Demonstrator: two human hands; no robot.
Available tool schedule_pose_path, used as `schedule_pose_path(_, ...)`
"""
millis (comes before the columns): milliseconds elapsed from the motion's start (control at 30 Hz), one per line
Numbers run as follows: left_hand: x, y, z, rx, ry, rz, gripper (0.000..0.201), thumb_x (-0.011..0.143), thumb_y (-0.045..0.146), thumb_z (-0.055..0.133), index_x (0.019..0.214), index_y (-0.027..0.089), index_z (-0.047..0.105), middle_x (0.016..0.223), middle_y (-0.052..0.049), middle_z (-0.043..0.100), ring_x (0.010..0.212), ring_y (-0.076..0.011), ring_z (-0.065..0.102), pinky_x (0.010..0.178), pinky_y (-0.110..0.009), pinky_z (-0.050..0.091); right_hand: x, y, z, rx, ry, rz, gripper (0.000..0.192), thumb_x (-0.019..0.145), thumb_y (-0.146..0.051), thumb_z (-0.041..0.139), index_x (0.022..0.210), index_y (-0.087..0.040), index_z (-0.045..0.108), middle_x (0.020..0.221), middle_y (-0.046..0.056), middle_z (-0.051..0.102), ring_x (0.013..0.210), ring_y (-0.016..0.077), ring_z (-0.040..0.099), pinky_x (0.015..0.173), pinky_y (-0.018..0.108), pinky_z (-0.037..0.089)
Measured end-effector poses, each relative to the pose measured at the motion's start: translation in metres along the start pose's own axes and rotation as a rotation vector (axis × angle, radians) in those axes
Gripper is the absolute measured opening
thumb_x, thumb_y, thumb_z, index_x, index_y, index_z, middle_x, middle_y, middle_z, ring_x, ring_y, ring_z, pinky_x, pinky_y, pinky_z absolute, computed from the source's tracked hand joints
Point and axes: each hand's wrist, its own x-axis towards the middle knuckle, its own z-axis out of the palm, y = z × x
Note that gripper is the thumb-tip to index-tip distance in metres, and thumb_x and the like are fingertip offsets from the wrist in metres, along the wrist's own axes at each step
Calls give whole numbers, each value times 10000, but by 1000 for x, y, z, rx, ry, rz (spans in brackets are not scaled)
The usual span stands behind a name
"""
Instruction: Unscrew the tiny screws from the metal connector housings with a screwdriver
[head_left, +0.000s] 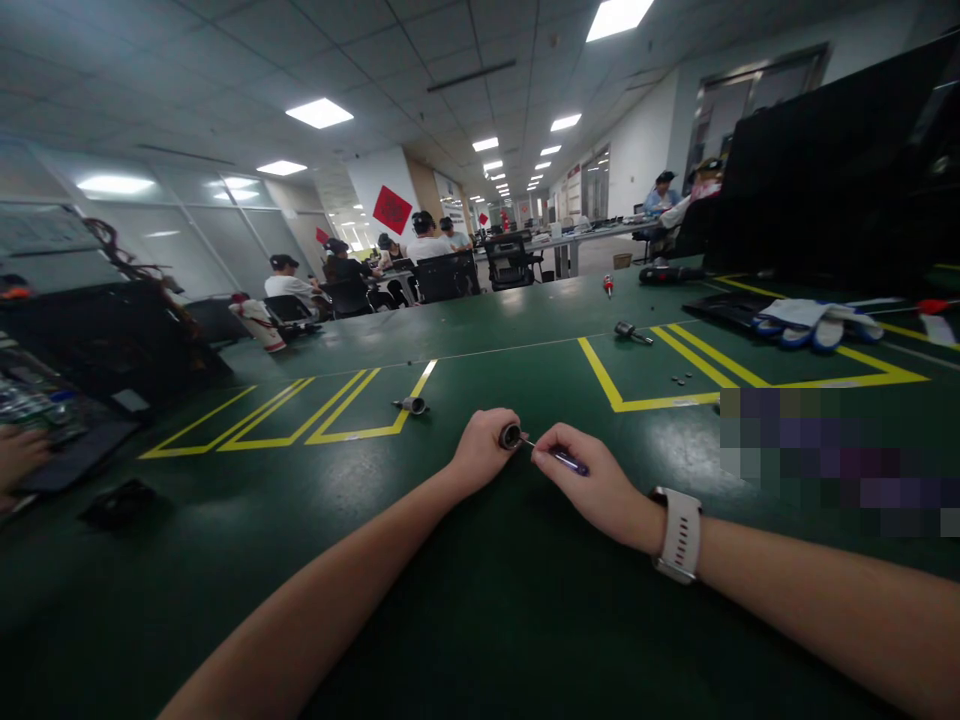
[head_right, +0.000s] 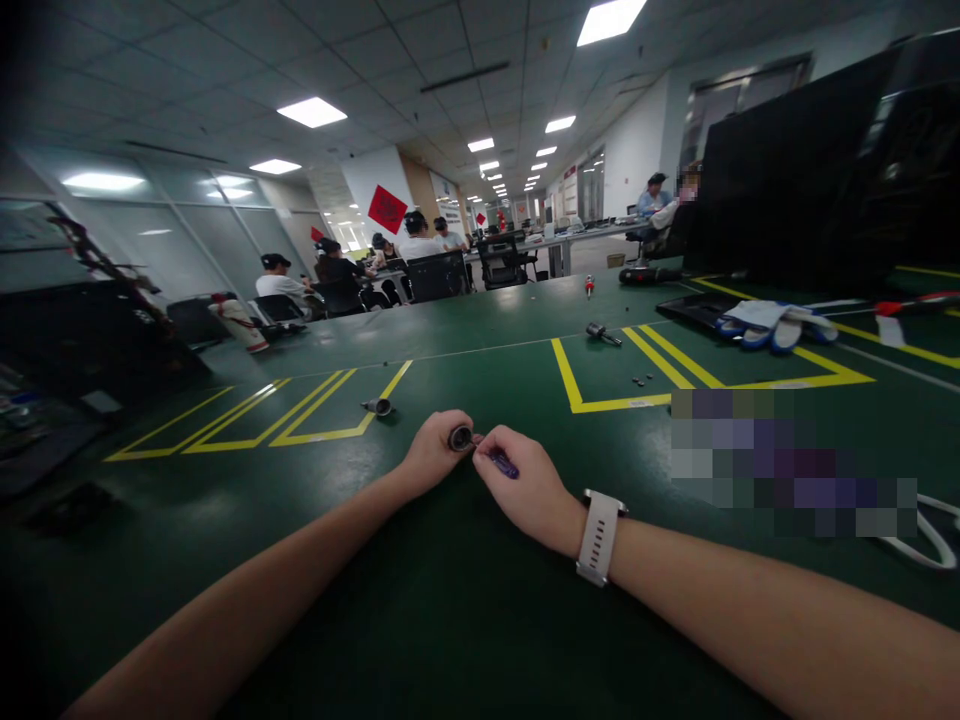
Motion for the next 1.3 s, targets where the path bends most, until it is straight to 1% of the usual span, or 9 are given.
schedule_pose_path(233,-3,-5,1,-190,15,40,163,768,284,562,673,162,511,676,19,520,634,-117,478,618,-243,369,10,6,-4,573,27,247,111,753,-262,554,705,-164,577,747,27,617,707,154,548,661,315,407)
schedule_pose_path(333,-2,-7,2,-253,13,16,168,753,287,579,665,159,511,661,24,512,614,-108,468,596,-232,367,11,10,-2,675,49,287,101,744,-260,564,703,-167,569,727,21,621,681,144,540,629,296,390)
schedule_pose_path(500,0,-6,4,-109,28,-43,154,750,279,580,664,165,525,663,17,535,628,-125,481,608,-251,366,6,11,1,402,50,152,139,807,-296,528,778,-176,591,775,11,605,744,154,538,672,308,398)
schedule_pose_path(600,-1,-4,3,50,46,-18,133,777,261,551,680,170,536,679,6,555,659,-144,501,651,-275,363,3,8,1,159,50,102,155,818,-302,523,817,-179,616,801,10,594,767,164,534,709,330,401)
schedule_pose_path(667,-1,-3,3,119,31,10,126,788,248,537,687,171,539,685,0,562,673,-152,510,668,-285,358,3,7,1,95,55,94,160,808,-304,536,822,-180,636,818,15,605,782,173,540,738,348,400)
schedule_pose_path(800,-2,-3,2,107,18,22,124,791,243,537,691,170,529,688,3,559,671,-149,508,662,-281,353,8,11,-1,292,64,170,172,780,-308,565,805,-175,671,838,34,650,854,197,561,810,372,385)
schedule_pose_path(1000,-2,-7,4,-131,15,1,136,762,245,567,672,167,502,675,24,524,636,-121,487,610,-243,365,13,15,-4,544,86,281,146,745,-262,571,758,-171,684,829,47,673,880,204,555,840,382,357)
schedule_pose_path(1133,-1,-7,3,-160,19,6,142,765,250,561,667,163,505,659,28,510,616,-113,474,586,-235,356,11,13,-3,529,109,234,132,763,-265,564,763,-176,661,833,33,660,895,193,553,842,364,354)
schedule_pose_path(1300,0,-6,5,29,33,-23,126,769,233,560,671,164,522,659,19,535,626,-127,482,592,-250,340,8,12,0,361,90,196,144,778,-305,565,814,-190,643,828,16,632,860,193,555,806,358,382)
